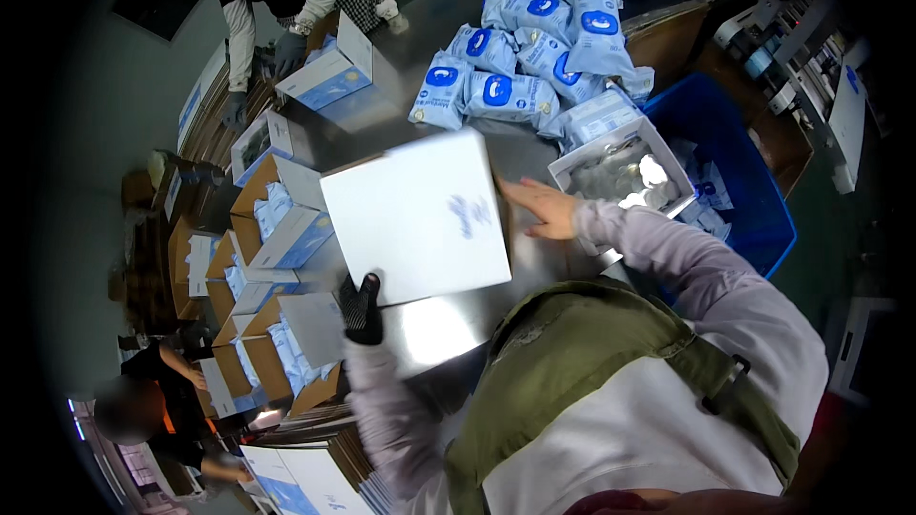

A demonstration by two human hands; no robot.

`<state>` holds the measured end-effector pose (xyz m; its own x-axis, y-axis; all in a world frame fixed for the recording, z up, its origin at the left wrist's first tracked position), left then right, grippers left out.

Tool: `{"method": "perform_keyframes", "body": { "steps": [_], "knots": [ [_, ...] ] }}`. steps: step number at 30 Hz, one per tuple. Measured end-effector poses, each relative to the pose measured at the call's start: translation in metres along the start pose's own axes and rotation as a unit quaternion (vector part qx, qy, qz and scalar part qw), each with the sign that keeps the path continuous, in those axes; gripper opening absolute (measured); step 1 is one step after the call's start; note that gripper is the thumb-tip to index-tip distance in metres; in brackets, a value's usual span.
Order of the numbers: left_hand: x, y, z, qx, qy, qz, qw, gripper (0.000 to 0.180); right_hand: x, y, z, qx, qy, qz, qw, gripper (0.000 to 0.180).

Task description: The person packs multiple blue and white packages into cardboard boxes, adding a small white object to each box, and then closes the box flaps.

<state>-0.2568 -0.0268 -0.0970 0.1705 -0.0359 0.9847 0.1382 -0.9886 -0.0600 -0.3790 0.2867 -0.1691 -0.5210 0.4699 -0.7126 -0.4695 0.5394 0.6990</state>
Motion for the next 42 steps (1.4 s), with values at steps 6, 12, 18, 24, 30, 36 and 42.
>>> {"method": "perform_keyframes", "body": {
  "steps": [6,12,18,24,30,36,42],
  "knots": [
    [-0.018,-0.066,0.040,-0.449,-0.202,-0.526,0.694,0.029,-0.016,0.030,-0.070,-0.091,-0.277,-0.137,0.947,0.064],
    [-0.064,-0.098,0.035,-0.471,-0.129,-0.524,0.698,0.026,-0.046,0.013,-0.058,-0.079,-0.200,0.092,0.972,0.054],
    [-0.038,-0.079,0.003,-0.276,-0.095,-0.541,0.789,0.041,0.074,-0.006,-0.088,-0.110,-0.273,-0.255,0.921,0.029],
    [-0.091,0.097,0.008,0.051,0.250,-0.559,0.789,0.045,0.100,-0.125,-0.083,-0.151,-0.487,-0.537,0.672,0.037],
    [-0.069,0.136,-0.012,0.041,0.304,-0.672,0.674,0.028,0.079,-0.115,-0.183,-0.083,-0.287,-0.053,0.953,0.043],
    [-0.080,0.135,-0.012,0.069,0.288,-0.660,0.691,0.026,0.158,0.011,-0.211,0.192,-0.338,0.417,0.821,0.082],
    [-0.067,0.120,-0.021,0.085,0.287,-0.660,0.689,0.025,0.107,-0.002,-0.197,0.068,-0.310,-0.007,0.948,0.088]
  ]
}}
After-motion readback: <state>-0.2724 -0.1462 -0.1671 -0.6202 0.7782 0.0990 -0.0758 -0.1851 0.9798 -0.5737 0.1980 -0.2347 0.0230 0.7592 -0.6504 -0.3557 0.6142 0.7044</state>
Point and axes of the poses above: each hand's wrist, its own z-axis away from the middle knuckle, its own y-axis out of the back of the hand, x = y × z, the point moved 2 cm from there along -z, towards the middle knuckle, and after that the axes turned 14 degrees about -y, right-handed, at the moved point
